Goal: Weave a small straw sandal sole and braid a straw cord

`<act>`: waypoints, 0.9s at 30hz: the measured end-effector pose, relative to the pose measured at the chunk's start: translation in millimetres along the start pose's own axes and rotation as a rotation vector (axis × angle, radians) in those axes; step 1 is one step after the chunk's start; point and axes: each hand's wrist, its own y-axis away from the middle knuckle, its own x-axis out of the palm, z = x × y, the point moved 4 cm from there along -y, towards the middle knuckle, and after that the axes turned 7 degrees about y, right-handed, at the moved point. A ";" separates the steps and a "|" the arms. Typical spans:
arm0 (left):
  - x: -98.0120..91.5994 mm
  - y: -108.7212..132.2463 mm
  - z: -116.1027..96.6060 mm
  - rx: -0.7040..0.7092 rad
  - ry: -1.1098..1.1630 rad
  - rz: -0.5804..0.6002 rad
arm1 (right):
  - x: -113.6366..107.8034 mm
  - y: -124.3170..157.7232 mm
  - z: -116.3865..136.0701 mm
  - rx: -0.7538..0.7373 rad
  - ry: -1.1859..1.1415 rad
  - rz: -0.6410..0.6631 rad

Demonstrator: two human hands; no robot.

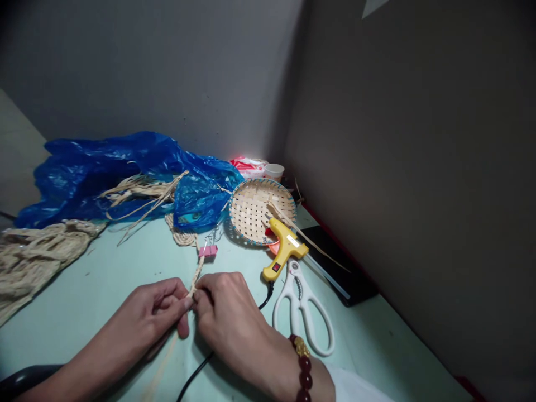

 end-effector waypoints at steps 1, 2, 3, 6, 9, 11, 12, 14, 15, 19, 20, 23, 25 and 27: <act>1.4 1.1 0.1 -0.012 -0.013 0.004 | 1.0 -1.2 -0.8 0.011 -0.036 -0.002; 2.7 2.3 -0.2 -0.018 -0.024 0.010 | 2.1 -2.5 -1.7 0.025 -0.071 -0.006; 3.6 3.4 -0.7 -0.018 -0.033 0.014 | 3.3 -3.7 -2.8 0.042 -0.098 -0.007; 4.1 5.4 -2.1 -0.018 -0.044 0.043 | 5.7 -5.5 -5.6 0.092 -0.111 -0.019; -3.2 4.8 -6.4 0.035 -0.129 0.029 | 4.5 -3.0 -5.3 0.075 -0.013 -0.061; -10.7 4.3 -11.4 0.086 -0.209 -0.008 | 2.6 0.0 -3.5 0.025 0.089 -0.102; -13.9 4.5 -13.7 0.103 -0.237 -0.027 | 2.0 1.5 -2.7 0.006 0.133 -0.118; -17.4 5.9 -17.7 0.117 -0.276 -0.054 | 1.6 3.6 -1.2 -0.020 0.186 -0.137; -17.3 7.2 -18.9 0.120 -0.285 -0.067 | 1.8 4.1 -0.5 -0.027 0.197 -0.141; -3.7 14.7 -17.2 0.141 -0.265 -0.063 | 3.4 3.4 0.3 -0.018 0.157 -0.126; 1.2 17.0 -16.1 0.178 -0.280 -0.062 | 3.7 2.6 -0.2 -0.009 0.124 -0.114; 13.7 24.8 -12.0 0.342 -0.399 -0.057 | 3.7 -0.5 -3.5 0.017 -0.013 -0.060; 17.7 28.9 -6.7 0.419 -0.523 -0.059 | 3.4 -2.4 -6.4 0.028 -0.112 -0.017; 20.1 31.5 0.5 0.469 -0.705 -0.044 | 3.6 -3.7 -8.9 0.030 -0.207 0.022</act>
